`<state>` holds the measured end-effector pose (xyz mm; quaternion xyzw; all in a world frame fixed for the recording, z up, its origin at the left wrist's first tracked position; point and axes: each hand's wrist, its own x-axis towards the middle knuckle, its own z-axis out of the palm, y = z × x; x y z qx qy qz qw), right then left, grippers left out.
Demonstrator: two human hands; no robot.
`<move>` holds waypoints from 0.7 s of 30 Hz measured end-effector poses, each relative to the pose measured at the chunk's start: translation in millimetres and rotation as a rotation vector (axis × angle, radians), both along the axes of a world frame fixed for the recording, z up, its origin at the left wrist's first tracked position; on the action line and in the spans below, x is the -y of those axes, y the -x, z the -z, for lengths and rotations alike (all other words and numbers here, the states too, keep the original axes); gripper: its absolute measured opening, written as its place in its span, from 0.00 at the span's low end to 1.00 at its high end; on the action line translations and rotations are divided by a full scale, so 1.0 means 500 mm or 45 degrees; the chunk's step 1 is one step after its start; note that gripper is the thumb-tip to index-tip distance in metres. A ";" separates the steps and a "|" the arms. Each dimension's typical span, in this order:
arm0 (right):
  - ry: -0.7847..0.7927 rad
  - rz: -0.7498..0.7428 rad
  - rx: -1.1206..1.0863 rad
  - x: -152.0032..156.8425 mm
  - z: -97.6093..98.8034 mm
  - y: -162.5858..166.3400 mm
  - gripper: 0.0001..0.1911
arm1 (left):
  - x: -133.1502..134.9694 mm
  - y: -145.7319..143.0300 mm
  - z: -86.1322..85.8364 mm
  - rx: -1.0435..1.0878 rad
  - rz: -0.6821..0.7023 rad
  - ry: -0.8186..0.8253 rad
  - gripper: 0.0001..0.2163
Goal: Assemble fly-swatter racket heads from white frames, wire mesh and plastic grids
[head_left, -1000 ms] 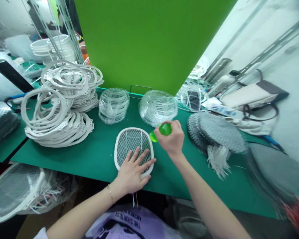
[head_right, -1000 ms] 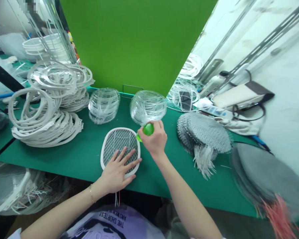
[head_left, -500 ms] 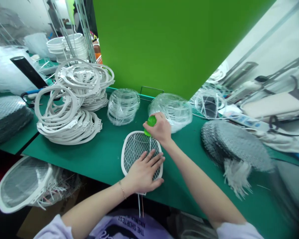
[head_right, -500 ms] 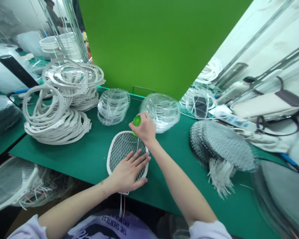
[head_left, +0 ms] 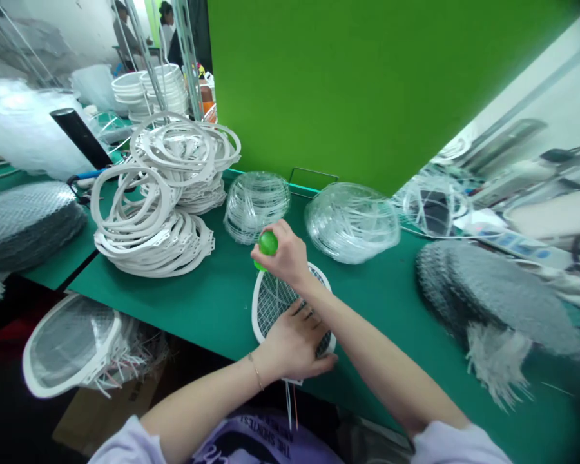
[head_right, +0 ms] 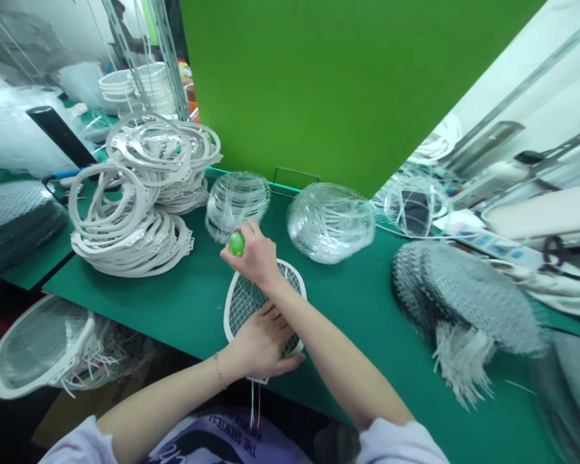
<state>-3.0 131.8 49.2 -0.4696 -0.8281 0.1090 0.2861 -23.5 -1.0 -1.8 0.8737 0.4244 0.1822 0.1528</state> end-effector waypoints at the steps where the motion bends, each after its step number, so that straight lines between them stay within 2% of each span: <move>1: -0.010 -0.005 -0.003 0.011 0.000 0.000 0.16 | 0.000 0.001 -0.003 -0.008 0.007 0.006 0.25; 9: -0.073 -0.271 -0.061 0.112 -0.004 0.000 0.12 | 0.001 0.006 -0.017 -0.183 0.084 0.109 0.33; 14: -0.111 -0.321 -0.053 0.165 -0.011 -0.016 0.12 | 0.010 0.009 -0.006 -0.141 0.066 0.033 0.30; 21: -0.016 -0.324 -0.051 0.228 -0.023 -0.014 0.13 | -0.004 -0.005 0.006 -0.227 0.276 -0.094 0.23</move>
